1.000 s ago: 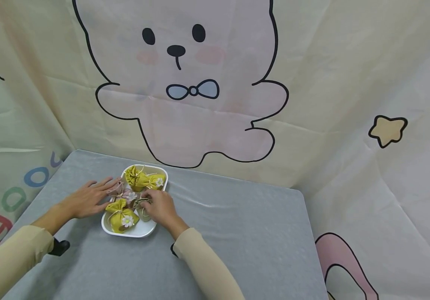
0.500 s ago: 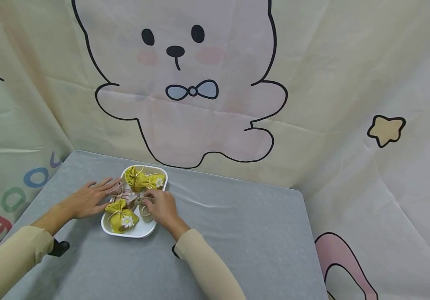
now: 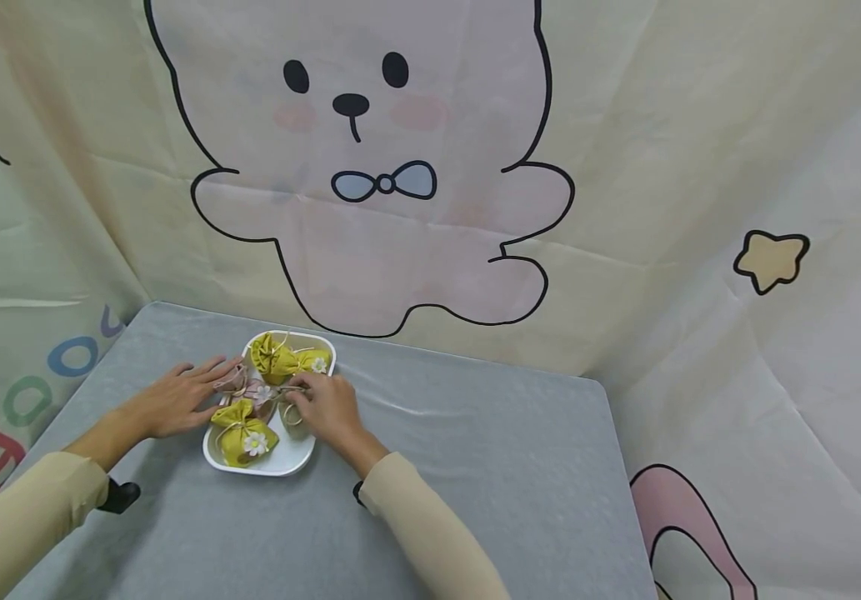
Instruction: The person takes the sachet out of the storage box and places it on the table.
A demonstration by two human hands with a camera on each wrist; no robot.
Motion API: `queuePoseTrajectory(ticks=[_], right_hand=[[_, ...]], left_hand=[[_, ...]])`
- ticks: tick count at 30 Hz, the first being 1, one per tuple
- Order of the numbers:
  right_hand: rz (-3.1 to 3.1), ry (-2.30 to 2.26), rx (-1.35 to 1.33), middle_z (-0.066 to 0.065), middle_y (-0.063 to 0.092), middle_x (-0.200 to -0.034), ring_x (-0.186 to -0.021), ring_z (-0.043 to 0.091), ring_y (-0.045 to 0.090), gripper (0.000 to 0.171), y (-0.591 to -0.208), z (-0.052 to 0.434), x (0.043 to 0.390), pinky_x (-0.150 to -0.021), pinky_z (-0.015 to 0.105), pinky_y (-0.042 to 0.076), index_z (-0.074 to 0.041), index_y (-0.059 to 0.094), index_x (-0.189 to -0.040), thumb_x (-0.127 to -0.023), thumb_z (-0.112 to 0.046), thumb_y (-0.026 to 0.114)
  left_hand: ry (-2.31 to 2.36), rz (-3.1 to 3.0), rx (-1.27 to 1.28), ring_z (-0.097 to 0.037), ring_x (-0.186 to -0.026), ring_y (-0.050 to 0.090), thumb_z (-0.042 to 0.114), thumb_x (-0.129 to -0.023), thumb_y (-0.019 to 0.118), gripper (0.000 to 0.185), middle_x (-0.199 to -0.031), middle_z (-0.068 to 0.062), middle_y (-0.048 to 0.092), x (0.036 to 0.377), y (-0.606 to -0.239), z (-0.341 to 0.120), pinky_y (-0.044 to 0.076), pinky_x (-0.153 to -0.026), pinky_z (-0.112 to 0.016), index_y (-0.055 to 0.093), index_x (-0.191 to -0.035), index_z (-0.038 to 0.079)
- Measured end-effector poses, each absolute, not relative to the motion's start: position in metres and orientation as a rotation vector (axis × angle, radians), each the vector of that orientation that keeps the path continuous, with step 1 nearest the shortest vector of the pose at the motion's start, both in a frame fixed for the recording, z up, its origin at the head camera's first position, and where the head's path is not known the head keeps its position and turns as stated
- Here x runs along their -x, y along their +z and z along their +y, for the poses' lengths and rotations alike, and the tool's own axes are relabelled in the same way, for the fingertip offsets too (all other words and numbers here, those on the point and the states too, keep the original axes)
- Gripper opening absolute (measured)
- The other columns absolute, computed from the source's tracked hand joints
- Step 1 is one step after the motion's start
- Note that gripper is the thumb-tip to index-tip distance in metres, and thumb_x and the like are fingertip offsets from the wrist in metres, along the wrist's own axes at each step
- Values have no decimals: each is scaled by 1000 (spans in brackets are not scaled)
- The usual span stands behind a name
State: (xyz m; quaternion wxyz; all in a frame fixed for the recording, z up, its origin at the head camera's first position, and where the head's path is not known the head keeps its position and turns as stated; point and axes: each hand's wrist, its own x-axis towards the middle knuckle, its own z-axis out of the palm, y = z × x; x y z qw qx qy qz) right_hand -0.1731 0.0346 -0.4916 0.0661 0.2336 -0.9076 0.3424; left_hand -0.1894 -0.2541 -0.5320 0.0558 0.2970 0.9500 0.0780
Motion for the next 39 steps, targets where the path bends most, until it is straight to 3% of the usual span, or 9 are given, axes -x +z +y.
queuePoseTrajectory(ticks=[6, 24, 39], right_hand=[[-2684, 1015, -752, -3, 76, -97, -82, 11, 69, 16, -485, 42, 175, -78, 32, 50, -12, 77, -100, -89, -23, 75], [-2523, 1055, -693, 2, 77, -96, -92, 16, 73, 17, -467, 82, 188, -80, 33, 55, -9, 77, -101, -89, -20, 76], [-2502, 1032, -598, 4, 76, -95, -91, 20, 72, 16, -486, 136, 196, -79, 38, 57, -5, 77, -100, -89, -17, 76]], left_hand=[[228, 2882, -886, -43, -143, 32, 39, -98, 54, 65, -159, -18, 33, 190, -534, -254, 32, -103, -69, 42, -151, 4], [216, 2881, -872, -43, -143, 31, 39, -97, 54, 64, -159, -17, 33, 190, -535, -254, 31, -103, -69, 43, -150, 4], [178, 2888, -890, -44, -142, 34, 40, -98, 54, 64, -158, -18, 35, 192, -537, -254, 34, -102, -69, 44, -149, 4]])
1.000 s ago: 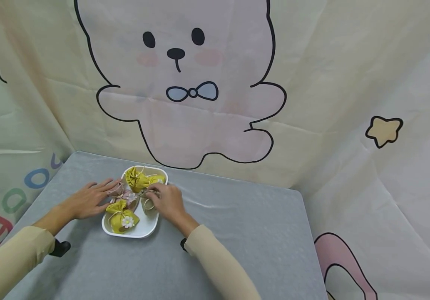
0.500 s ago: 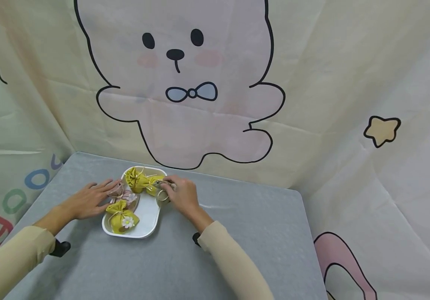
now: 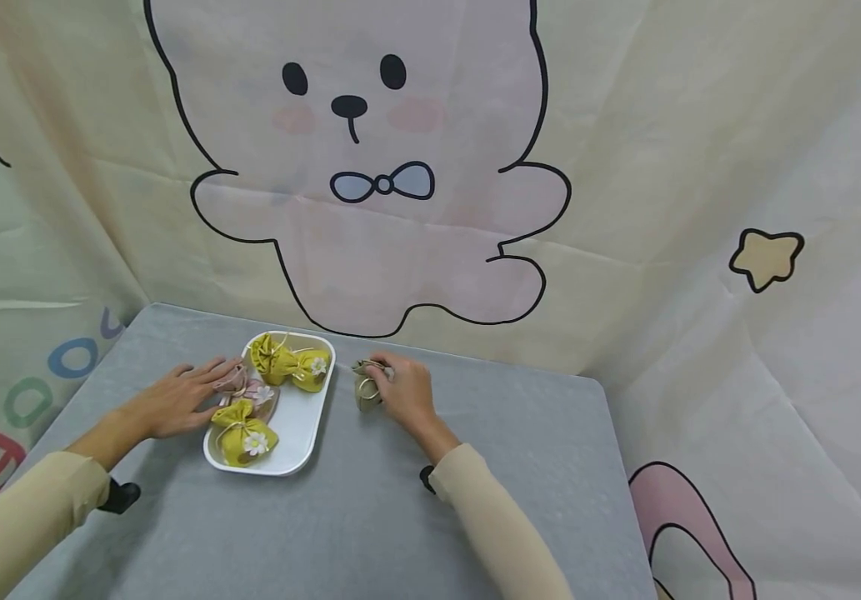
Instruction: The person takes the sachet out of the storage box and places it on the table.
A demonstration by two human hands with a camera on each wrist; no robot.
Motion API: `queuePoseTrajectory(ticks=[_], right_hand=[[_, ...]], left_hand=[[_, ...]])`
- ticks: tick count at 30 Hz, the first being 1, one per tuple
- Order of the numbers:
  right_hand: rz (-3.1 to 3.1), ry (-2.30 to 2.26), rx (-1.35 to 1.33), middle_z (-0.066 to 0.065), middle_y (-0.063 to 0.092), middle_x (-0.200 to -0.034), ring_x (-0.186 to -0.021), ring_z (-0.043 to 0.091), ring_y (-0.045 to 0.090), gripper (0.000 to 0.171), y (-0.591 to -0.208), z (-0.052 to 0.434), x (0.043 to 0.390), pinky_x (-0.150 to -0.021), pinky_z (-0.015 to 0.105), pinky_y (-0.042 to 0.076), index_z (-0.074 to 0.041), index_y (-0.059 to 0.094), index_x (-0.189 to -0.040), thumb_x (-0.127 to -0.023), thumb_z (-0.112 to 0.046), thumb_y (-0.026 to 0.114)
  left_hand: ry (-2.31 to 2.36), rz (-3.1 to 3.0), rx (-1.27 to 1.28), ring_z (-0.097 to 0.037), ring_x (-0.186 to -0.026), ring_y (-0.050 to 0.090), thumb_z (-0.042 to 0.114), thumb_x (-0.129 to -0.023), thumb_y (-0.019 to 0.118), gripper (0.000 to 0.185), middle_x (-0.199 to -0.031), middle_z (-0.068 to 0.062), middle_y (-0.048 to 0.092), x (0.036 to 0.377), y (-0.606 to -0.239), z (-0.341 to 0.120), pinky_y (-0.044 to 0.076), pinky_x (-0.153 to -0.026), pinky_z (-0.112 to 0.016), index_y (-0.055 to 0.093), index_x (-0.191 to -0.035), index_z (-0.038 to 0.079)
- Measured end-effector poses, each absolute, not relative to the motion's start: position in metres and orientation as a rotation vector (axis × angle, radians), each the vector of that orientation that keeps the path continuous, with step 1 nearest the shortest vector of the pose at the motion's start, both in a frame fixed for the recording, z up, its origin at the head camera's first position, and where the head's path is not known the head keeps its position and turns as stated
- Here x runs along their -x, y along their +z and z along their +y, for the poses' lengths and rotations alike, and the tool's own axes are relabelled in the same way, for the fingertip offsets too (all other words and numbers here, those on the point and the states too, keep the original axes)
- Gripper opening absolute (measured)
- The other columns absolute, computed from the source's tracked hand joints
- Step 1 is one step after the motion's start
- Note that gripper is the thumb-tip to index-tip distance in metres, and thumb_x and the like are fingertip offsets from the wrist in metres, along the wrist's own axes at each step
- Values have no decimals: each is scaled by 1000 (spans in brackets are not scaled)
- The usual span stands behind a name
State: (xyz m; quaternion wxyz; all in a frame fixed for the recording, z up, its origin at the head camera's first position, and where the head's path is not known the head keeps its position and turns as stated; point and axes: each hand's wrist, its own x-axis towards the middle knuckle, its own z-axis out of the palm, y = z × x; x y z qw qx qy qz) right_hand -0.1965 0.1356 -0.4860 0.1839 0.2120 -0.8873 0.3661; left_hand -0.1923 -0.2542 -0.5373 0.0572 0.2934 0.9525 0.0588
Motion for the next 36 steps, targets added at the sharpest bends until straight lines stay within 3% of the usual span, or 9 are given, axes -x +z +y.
queuePoseTrajectory(ticks=[28, 36], right_hand=[[-2564, 983, -305, 7, 76, -90, -87, 26, 72, 12, -523, 184, 207, -76, 46, 54, -6, 76, -96, -87, -14, 78], [-2666, 1030, -219, 9, 75, -103, -100, 28, 71, 18, -535, 186, 208, -88, 50, 52, -6, 74, -107, -92, -16, 73]], left_hand=[[188, 2869, -863, -43, -143, 31, 41, -98, 53, 65, -159, -18, 32, 193, -538, -254, 32, -103, -69, 42, -151, 4], [195, 2873, -874, -43, -143, 32, 41, -98, 53, 66, -159, -19, 33, 192, -538, -254, 33, -102, -69, 41, -151, 3]])
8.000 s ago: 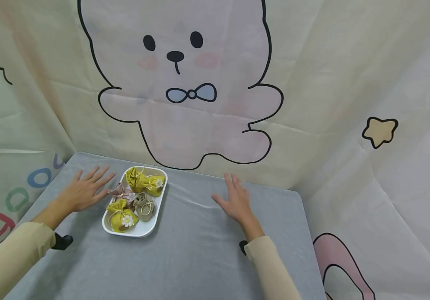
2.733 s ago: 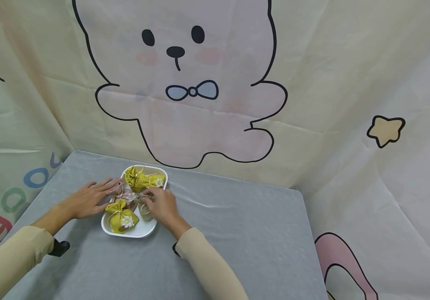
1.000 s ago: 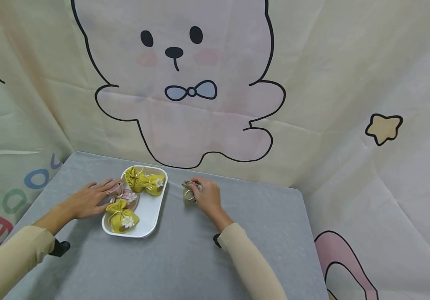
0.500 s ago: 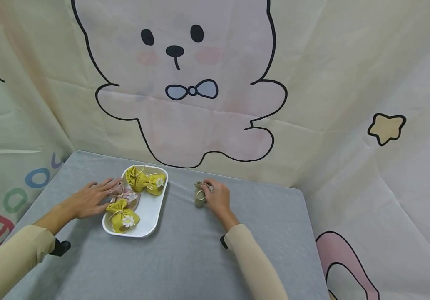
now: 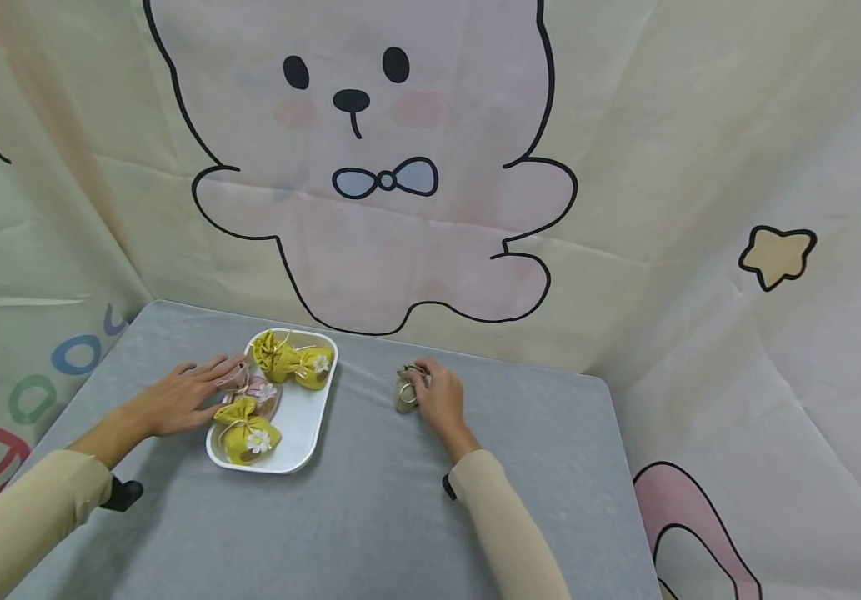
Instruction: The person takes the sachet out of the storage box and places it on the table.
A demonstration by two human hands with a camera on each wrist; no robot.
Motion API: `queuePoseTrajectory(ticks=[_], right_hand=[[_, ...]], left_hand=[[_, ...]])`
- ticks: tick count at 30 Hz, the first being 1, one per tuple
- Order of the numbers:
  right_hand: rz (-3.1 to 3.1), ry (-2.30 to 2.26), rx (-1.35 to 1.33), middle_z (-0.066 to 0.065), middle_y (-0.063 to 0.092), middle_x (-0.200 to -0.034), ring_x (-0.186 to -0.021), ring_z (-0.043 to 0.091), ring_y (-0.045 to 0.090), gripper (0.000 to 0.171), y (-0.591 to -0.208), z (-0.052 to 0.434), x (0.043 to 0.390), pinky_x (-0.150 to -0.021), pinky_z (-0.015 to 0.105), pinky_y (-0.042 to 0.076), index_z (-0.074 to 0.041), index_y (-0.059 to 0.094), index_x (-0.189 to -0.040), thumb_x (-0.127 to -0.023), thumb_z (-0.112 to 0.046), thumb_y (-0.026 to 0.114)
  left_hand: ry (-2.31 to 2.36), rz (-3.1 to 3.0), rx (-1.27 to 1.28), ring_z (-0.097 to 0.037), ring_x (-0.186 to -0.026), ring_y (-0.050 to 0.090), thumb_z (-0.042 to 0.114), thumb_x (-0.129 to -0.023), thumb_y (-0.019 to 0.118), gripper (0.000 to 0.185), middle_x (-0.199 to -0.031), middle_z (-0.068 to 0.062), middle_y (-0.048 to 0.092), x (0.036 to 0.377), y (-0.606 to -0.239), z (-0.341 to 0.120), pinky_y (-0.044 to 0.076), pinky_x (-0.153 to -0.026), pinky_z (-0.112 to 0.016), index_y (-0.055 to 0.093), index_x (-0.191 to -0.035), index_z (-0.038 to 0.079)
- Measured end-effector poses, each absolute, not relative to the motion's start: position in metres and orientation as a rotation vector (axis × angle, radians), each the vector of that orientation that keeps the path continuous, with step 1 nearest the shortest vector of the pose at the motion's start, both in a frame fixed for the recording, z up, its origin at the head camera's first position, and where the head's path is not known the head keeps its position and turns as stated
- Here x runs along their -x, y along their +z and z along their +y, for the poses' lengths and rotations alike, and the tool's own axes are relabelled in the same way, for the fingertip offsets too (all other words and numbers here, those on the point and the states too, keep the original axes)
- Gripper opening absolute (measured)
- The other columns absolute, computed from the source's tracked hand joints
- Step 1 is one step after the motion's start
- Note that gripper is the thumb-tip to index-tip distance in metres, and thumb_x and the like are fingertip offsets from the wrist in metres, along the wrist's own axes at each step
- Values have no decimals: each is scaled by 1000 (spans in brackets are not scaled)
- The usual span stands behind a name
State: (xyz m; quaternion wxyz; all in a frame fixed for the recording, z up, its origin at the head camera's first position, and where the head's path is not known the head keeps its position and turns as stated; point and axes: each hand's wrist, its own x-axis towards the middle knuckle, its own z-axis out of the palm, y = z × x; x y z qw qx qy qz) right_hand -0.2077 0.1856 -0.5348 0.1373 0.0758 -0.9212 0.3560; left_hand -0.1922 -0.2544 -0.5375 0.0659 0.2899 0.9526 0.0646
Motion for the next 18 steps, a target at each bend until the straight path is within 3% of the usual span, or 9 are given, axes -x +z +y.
queuePoseTrajectory(ticks=[4, 7, 11, 14, 18], right_hand=[[-2682, 1016, -218, 9, 75, -105, -100, 28, 70, 20, -534, 186, 207, -88, 49, 52, -7, 74, -109, -93, -18, 72], [-2687, 1012, -220, 9, 74, -106, -82, 25, 68, 21, -533, 184, 208, -82, 46, 52, -7, 73, -111, -93, -18, 72], [-2660, 1045, -253, 12, 73, -110, -62, 24, 52, 27, -528, 179, 208, -68, 43, 48, -5, 71, -116, -91, -16, 73], [-2627, 1043, -315, 14, 72, -113, -68, 25, 60, 33, -523, 174, 209, -71, 45, 51, -4, 70, -120, -89, -14, 75], [-2593, 1004, -403, 13, 70, -120, -102, 31, 68, 39, -516, 166, 210, -91, 49, 52, -4, 67, -124, -88, -15, 76]], left_hand=[[207, 2870, -872, -43, -143, 31, 40, -98, 53, 66, -158, -19, 33, 192, -537, -253, 32, -103, -69, 41, -151, 3], [214, 2863, -860, -43, -144, 30, 39, -98, 53, 66, -159, -18, 31, 192, -537, -254, 31, -104, -69, 39, -152, 4], [213, 2868, -868, -43, -143, 31, 39, -98, 53, 67, -159, -18, 31, 192, -537, -255, 32, -103, -69, 38, -152, 3], [216, 2871, -869, -43, -143, 31, 38, -98, 53, 67, -159, -18, 31, 193, -537, -255, 32, -103, -69, 38, -153, 3], [217, 2865, -864, -43, -143, 31, 38, -98, 54, 67, -159, -19, 31, 192, -536, -254, 31, -104, -69, 38, -152, 3]])
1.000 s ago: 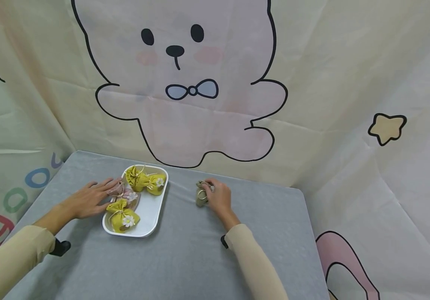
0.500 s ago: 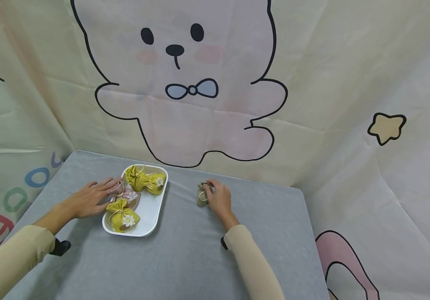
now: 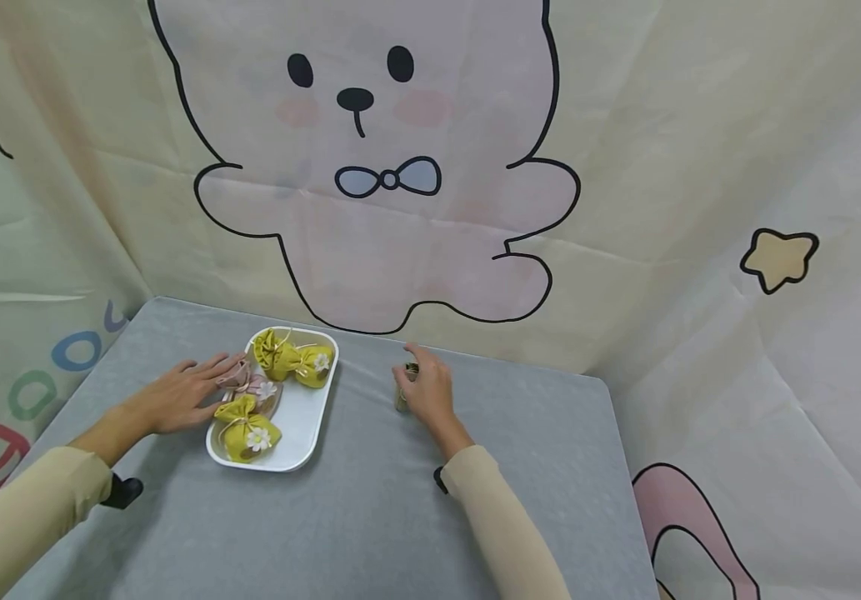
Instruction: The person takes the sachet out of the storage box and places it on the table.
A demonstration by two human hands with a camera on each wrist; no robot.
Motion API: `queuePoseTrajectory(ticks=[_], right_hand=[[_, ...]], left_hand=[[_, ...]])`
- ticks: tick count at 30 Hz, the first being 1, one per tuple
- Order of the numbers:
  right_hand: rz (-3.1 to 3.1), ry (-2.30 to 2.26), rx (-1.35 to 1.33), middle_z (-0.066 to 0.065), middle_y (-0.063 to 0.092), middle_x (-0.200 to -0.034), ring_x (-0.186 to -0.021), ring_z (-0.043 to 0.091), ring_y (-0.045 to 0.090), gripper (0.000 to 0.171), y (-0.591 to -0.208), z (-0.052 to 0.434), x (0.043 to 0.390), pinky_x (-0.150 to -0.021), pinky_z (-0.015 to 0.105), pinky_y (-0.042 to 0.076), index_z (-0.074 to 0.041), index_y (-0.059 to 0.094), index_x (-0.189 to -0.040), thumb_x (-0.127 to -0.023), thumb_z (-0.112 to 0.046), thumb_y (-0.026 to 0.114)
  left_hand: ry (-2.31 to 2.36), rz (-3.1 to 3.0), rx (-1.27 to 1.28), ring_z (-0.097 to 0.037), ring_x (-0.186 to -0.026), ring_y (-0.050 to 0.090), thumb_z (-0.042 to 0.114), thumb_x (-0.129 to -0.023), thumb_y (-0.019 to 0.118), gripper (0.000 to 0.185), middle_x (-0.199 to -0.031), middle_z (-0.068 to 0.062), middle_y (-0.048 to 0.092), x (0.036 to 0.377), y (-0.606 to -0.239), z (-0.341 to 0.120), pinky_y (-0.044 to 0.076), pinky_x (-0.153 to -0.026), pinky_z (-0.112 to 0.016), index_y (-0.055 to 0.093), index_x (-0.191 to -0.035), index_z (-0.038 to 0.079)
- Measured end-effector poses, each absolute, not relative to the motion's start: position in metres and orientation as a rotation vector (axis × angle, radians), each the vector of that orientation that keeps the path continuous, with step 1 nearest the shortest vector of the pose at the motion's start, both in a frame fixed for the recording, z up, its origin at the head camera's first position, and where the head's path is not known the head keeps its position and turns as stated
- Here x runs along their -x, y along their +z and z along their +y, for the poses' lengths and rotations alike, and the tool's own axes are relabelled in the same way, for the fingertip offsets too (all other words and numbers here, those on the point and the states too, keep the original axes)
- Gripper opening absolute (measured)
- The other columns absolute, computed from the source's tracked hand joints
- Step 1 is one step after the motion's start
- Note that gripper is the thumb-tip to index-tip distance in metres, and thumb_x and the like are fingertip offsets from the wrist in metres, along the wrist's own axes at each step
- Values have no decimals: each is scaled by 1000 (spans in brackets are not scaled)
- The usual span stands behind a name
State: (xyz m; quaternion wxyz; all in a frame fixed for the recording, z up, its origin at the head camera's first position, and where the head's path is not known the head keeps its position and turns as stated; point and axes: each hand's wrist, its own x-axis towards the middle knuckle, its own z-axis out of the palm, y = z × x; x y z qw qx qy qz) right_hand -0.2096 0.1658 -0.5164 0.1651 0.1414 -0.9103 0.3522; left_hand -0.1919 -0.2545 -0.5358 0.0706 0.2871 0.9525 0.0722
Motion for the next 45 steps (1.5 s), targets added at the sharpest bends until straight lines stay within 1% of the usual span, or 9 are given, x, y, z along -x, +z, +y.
queuePoseTrajectory(ticks=[2, 5, 8, 12, 18, 25, 33, 41, 45], right_hand=[[-2573, 1004, -446, 14, 69, -122, -109, 32, 66, 41, -513, 161, 210, -94, 49, 51, -3, 66, -125, -87, -15, 77], [-2540, 1050, -515, 16, 68, -122, -97, 33, 69, 42, -508, 153, 211, -89, 50, 53, -2, 66, -125, -87, -14, 77], [-2534, 1060, -556, 15, 69, -120, -92, 30, 70, 42, -505, 142, 211, -84, 48, 54, -2, 65, -124, -86, -16, 78], [-2576, 1039, -586, 10, 67, -126, -110, 27, 65, 46, -501, 129, 210, -91, 46, 51, -5, 64, -128, -87, -21, 77], [-2654, 1077, -594, 10, 65, -129, -117, 25, 62, 52, -491, 110, 206, -97, 45, 49, -7, 60, -134, -88, -24, 77], [-2693, 1153, -640, 12, 68, -124, -114, 26, 64, 52, -484, 88, 203, -96, 43, 50, -7, 60, -135, -88, -24, 77], [-2721, 1318, -703, 10, 63, -133, -115, 27, 65, 53, -480, 62, 200, -99, 38, 49, -7, 57, -137, -90, -22, 76], [-2759, 1314, -753, 15, 69, -122, -108, 27, 68, 51, -482, 42, 195, -90, 37, 54, -5, 61, -133, -89, -26, 77], [-2790, 1300, -776, 13, 69, -123, -110, 25, 67, 50, -485, 34, 190, -93, 34, 52, -4, 62, -132, -89, -25, 77]], left_hand=[[216, 2861, -861, -43, -143, 31, 38, -98, 53, 67, -159, -19, 31, 192, -535, -254, 31, -104, -69, 37, -153, 2], [227, 2863, -866, -43, -143, 31, 39, -98, 53, 67, -159, -19, 31, 191, -535, -253, 32, -103, -69, 38, -152, 2], [236, 2868, -871, -43, -143, 32, 39, -98, 53, 67, -159, -19, 32, 191, -535, -253, 32, -103, -69, 39, -152, 3], [245, 2870, -879, -44, -142, 32, 40, -98, 52, 66, -159, -18, 32, 191, -536, -253, 32, -102, -69, 40, -151, 3], [242, 2858, -881, -43, -143, 32, 40, -98, 52, 67, -159, -18, 32, 191, -535, -253, 32, -103, -69, 39, -152, 3], [215, 2855, -882, -42, -143, 31, 40, -99, 52, 67, -160, -18, 31, 193, -535, -252, 33, -103, -69, 38, -153, 3], [237, 2871, -879, -44, -142, 33, 39, -98, 53, 65, -158, -19, 33, 190, -536, -253, 33, -102, -69, 42, -151, 3], [239, 2862, -865, -44, -143, 32, 40, -98, 53, 66, -159, -19, 32, 192, -539, -254, 32, -103, -70, 39, -152, 4], [234, 2858, -858, -44, -143, 32, 40, -98, 53, 68, -159, -18, 31, 193, -539, -254, 32, -103, -70, 37, -153, 4]])
